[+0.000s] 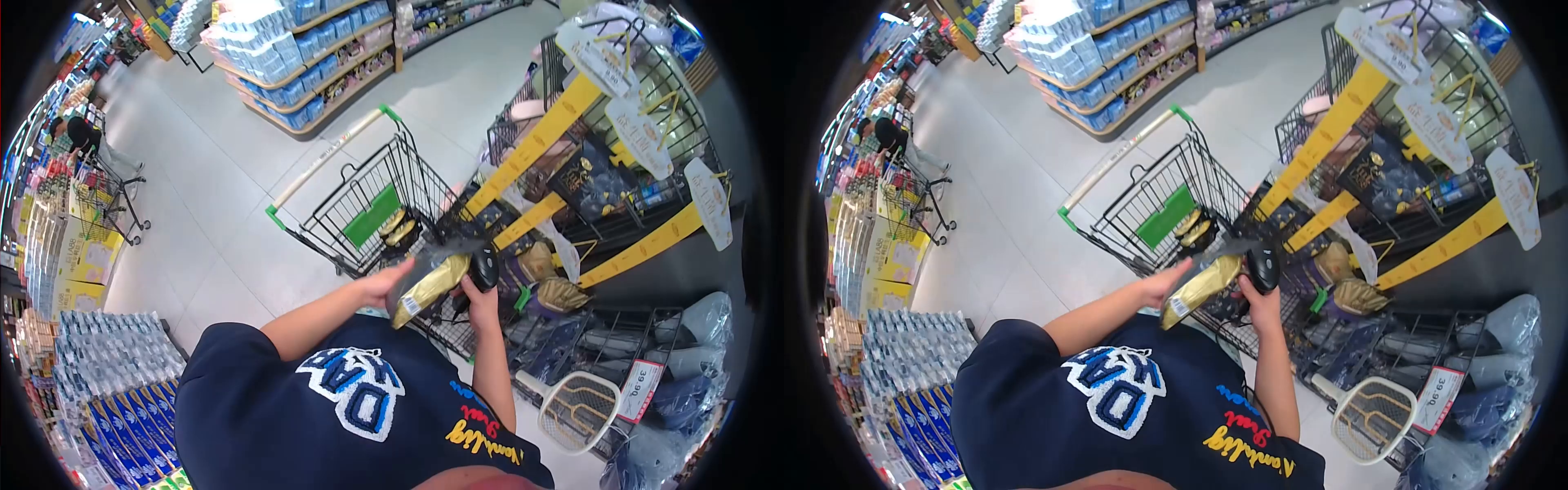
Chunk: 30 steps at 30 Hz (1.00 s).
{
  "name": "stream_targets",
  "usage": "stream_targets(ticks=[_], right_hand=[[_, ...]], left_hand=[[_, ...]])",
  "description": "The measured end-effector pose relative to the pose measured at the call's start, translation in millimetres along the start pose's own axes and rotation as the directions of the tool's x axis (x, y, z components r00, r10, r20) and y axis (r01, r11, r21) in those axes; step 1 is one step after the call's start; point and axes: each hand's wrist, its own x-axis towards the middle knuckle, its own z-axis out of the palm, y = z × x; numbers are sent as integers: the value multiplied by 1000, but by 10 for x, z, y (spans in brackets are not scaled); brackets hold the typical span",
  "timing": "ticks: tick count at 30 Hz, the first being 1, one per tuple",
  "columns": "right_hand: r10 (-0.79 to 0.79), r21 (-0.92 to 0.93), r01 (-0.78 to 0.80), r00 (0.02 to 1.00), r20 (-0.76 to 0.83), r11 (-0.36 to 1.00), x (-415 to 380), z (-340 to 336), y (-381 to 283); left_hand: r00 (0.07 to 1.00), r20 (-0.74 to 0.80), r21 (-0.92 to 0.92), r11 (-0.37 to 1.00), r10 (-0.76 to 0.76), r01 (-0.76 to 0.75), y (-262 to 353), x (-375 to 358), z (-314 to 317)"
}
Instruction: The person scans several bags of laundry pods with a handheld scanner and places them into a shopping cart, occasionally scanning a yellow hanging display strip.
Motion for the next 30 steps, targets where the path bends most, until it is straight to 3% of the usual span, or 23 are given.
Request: stream_targets(ticks=[2,4,5,6,7,10,11,13,14,17,18,19,20,22,25,28,30], right_hand=[[32,114,-33,999,13,993,-6,187,-73],[-36,288,24,999,38,957,-27,402,-132],[-30,303,16,999,41,953,-11,451,-120],[-19,314,5,999,43,949,6,462,-106],[25,344,-54,996,88,937,2,475,-119],[118,431,-167,983,138,887,11,570,-118],[126,463,-167,985,117,870,32,609,-69],[184,538,-191,981,66,821,31,631,80],[229,583,-206,973,35,786,55,637,146],[244,592,-133,963,-112,795,61,710,290],[270,632,-157,959,-85,758,-28,728,196],[241,635,-86,957,-162,768,-78,832,98],[213,628,-26,951,-225,778,-83,889,35],[165,562,34,939,-300,827,-153,780,96],[96,493,126,911,-402,861,-303,740,42],[2,380,222,861,-508,898,-420,662,-17],[-83,273,280,821,-565,920,-498,569,-80]], left_hand=[[991,107,17,997,-80,79,-99,91,-54],[991,110,-120,989,-74,87,-183,118,42],[919,351,-179,950,-182,256,-318,328,-237],[775,578,-188,884,-253,429,-390,532,-551],[819,466,-267,830,-334,490,-291,425,-434],[665,736,-200,896,-129,396,34,124,-268],[651,750,-159,922,-120,354,64,121,-315],[820,517,-146,919,-246,367,-63,257,-552],[863,390,-120,911,-322,394,-153,382,-686],[958,168,-68,966,-234,248,192,121,-297],[967,173,-41,980,-184,194,327,-12,-221],[973,180,-23,988,-145,152,455,-135,-177],[933,339,47,993,-118,108,550,-159,-261],[986,156,6,999,-52,52,427,-94,-328],[926,291,-20,966,-240,257,504,-67,-610],[895,353,80,962,-273,262,527,27,-678],[910,281,82,953,-304,293,549,172,-657]])
